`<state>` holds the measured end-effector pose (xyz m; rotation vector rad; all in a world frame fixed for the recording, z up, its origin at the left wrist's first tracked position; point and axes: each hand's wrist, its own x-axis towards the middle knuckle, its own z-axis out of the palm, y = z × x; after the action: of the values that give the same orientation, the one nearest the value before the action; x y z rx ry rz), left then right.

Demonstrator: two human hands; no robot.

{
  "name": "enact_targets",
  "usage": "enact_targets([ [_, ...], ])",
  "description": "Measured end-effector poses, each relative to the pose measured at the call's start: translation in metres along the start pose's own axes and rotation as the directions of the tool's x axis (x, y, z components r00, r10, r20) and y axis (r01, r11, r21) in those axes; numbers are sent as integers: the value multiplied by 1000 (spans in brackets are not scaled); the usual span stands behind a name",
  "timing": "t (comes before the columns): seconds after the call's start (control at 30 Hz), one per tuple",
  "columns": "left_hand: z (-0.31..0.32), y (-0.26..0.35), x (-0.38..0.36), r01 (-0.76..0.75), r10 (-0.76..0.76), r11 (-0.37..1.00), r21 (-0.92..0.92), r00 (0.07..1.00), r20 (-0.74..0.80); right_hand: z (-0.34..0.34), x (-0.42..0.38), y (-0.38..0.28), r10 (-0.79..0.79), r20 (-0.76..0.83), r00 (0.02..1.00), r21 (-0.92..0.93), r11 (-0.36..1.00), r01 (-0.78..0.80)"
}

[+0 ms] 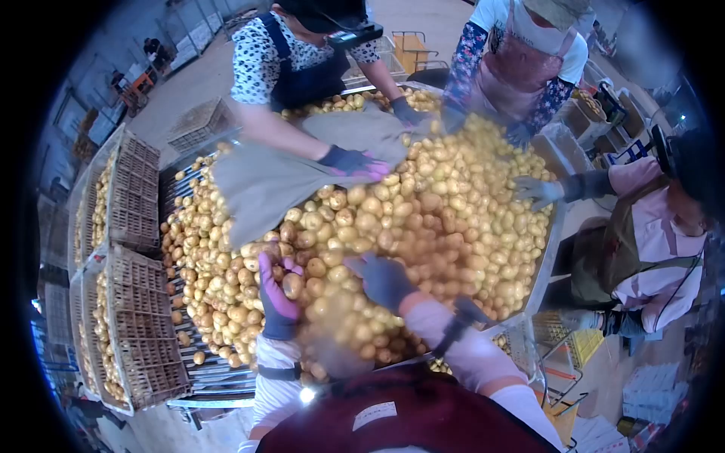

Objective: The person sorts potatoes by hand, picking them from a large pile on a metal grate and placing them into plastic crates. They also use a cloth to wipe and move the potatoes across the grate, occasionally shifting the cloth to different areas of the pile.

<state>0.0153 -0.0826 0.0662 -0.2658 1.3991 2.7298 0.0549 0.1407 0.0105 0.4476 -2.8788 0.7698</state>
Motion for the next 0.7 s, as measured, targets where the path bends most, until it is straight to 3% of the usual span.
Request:
enact_targets([
  [0.07, 17, 15, -19, 276, -264, 889, -366, 961, 83, 23, 12, 3, 20, 27, 999, -78, 997, -18],
  [0.13, 8, -1, -31, 359, -300, 826, -435, 933, 200, 34, 26, 7, 57, 137, 989, -144, 989, -37],
  [0.23, -8, -15, -47, 498, -405, 624, -602, 865, 295, 22, 15, -1, 24, -116, 993, 169, 986, -4],
  [0.27, -10, -17, -48, 509, -409, 601, -616, 858, 310, 13, 11, -10, 186, -99, 977, 485, 867, -116],
  [0.3, -10, -17, -49, 520, -412, 577, -630, 851, 324, 8, 7, -18, 295, -24, 955, 723, 665, -187],
  [0.33, -9, -19, -53, 506, -398, 602, -618, 861, 317, 6, -3, -25, 378, 83, 922, 887, 394, -241],
  [0.37, -7, -21, -60, 500, -393, 624, -600, 865, 312, 11, -16, -29, 351, 135, 927, 965, 167, -203],
  [0.4, -3, -22, -65, 333, -257, 874, -355, 935, 244, 17, -29, -34, 322, 186, 928, 982, -90, -165],
  [0.43, 6, -24, -69, 107, -89, 992, -62, 966, 241, 22, -41, -38, 292, 236, 927, 935, -327, -136],
  [0.47, 16, -26, -74, -152, 81, 963, 222, 950, 300, -1, -37, -73, 339, 299, 892, 799, -601, -40],
  [0.5, 25, -29, -80, -410, 226, 792, 452, 885, 407, -15, -40, -91, 358, 365, 860, 584, -807, 88],
  [0.53, 34, -32, -86, -626, 321, 508, 591, 775, 545, -4, -53, -83, 293, 254, 922, 512, -850, 129],
  [0.57, 38, -41, -91, -711, 326, 332, 619, 703, 632, 6, -67, -76, 222, 139, 965, 430, -892, 143],
  [0.6, 42, -50, -96, -777, 326, 147, 612, 622, 712, -11, -71, -96, 287, 100, 953, 441, -871, 216],
  [0.63, 36, -68, -99, -787, 297, 142, 600, 612, 733, -22, -79, -105, 355, 59, 933, 449, -844, 292],
  [0.7, 41, -92, -111, -823, 222, 136, 552, 568, 793, 2, -107, -77, 410, 90, 907, 623, -734, 270],
])
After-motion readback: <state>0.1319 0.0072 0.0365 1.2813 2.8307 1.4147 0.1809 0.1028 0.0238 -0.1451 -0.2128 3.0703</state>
